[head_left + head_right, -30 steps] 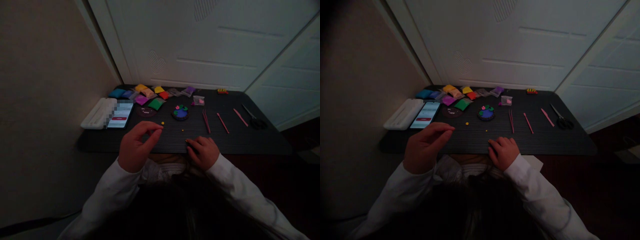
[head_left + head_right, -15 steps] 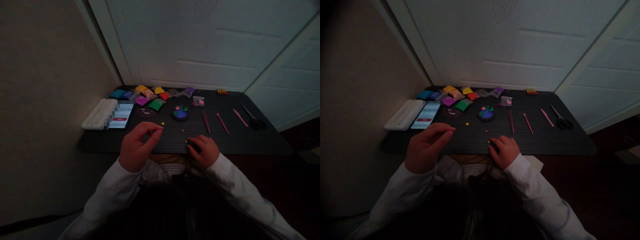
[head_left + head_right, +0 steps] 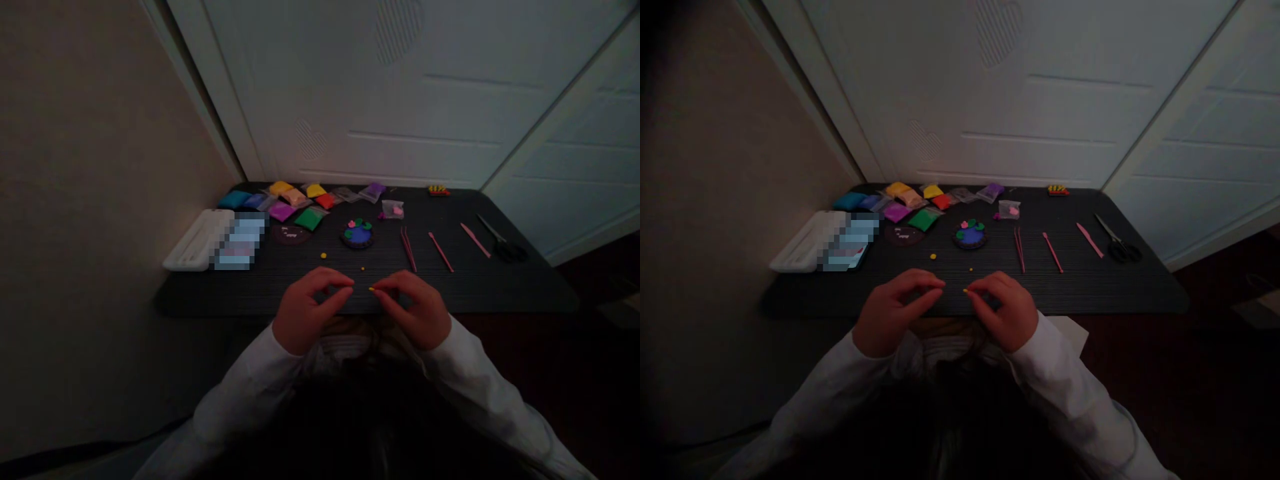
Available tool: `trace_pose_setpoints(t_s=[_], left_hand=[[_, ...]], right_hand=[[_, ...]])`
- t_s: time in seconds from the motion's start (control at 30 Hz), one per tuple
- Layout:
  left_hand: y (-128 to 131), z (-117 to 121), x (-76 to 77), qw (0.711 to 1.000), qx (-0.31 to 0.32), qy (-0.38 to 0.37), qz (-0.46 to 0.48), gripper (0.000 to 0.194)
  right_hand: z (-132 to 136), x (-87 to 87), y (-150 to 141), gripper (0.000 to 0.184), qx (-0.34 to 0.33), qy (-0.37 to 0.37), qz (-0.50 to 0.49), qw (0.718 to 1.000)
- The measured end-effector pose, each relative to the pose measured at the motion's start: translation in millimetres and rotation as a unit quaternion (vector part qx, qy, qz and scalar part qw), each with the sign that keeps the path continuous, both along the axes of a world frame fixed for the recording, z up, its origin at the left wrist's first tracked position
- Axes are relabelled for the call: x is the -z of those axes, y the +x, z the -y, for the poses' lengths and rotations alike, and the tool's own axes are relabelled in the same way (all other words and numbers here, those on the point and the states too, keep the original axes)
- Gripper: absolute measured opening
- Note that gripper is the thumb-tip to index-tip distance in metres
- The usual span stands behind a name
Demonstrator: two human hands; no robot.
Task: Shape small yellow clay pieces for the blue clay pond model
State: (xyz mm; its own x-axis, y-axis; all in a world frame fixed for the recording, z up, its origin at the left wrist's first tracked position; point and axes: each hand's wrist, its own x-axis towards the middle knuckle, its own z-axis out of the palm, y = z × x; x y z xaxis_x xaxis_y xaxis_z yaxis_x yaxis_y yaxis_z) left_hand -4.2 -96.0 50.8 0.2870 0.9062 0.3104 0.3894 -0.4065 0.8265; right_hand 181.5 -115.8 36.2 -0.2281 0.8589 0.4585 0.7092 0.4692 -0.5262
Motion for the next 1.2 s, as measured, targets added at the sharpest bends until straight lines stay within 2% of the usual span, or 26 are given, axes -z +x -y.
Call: trace_pose_setpoints(t_s=[0.1,0.2,0.43,0.67,0.77,0.87,1.0,1.2], left_hand=[[4.0,11.4,-13.0,0.999,0.023,-0.016,0.02,0.011],[4.9,20.4,-22.4,0.997,0.032,-0.048,0.045,0.011],[6.3,27.6,-25.8,0.989,0.036,-0.097,0.103,0.006],[10.9,28.9,-22.5,0.98,0.025,-0.106,0.165,0.008],[13.8,27.1,-17.7,0.952,0.051,-0.166,0.251,0.012],[17.2,25.3,-13.2,0.902,0.084,-0.247,0.344,0.014],[20.1,24.4,-10.7,0.856,0.083,-0.301,0.413,0.012],[18.2,24.8,-10.8,0.863,0.073,-0.307,0.395,0.01]], right_hand=[[14.4,-25.2,-5.6,0.01,-0.013,0.027,-0.037,0.999],[25.2,-37.0,-11.1,0.013,-0.013,0.057,-0.06,0.996],[33.2,-39.2,-15.5,0.021,-0.021,0.102,-0.055,0.993],[33.2,-39.4,-15.9,0.023,-0.034,0.09,-0.086,0.992],[31.0,-37.1,-18.1,0.02,-0.028,0.081,-0.101,0.991],[29.2,-34.8,-19.7,0.017,-0.022,0.075,-0.105,0.991],[28.7,-32.9,-19.2,0.02,-0.025,0.07,-0.108,0.991],[29.1,-32.7,-14.5,0.025,-0.051,0.075,-0.147,0.985]])
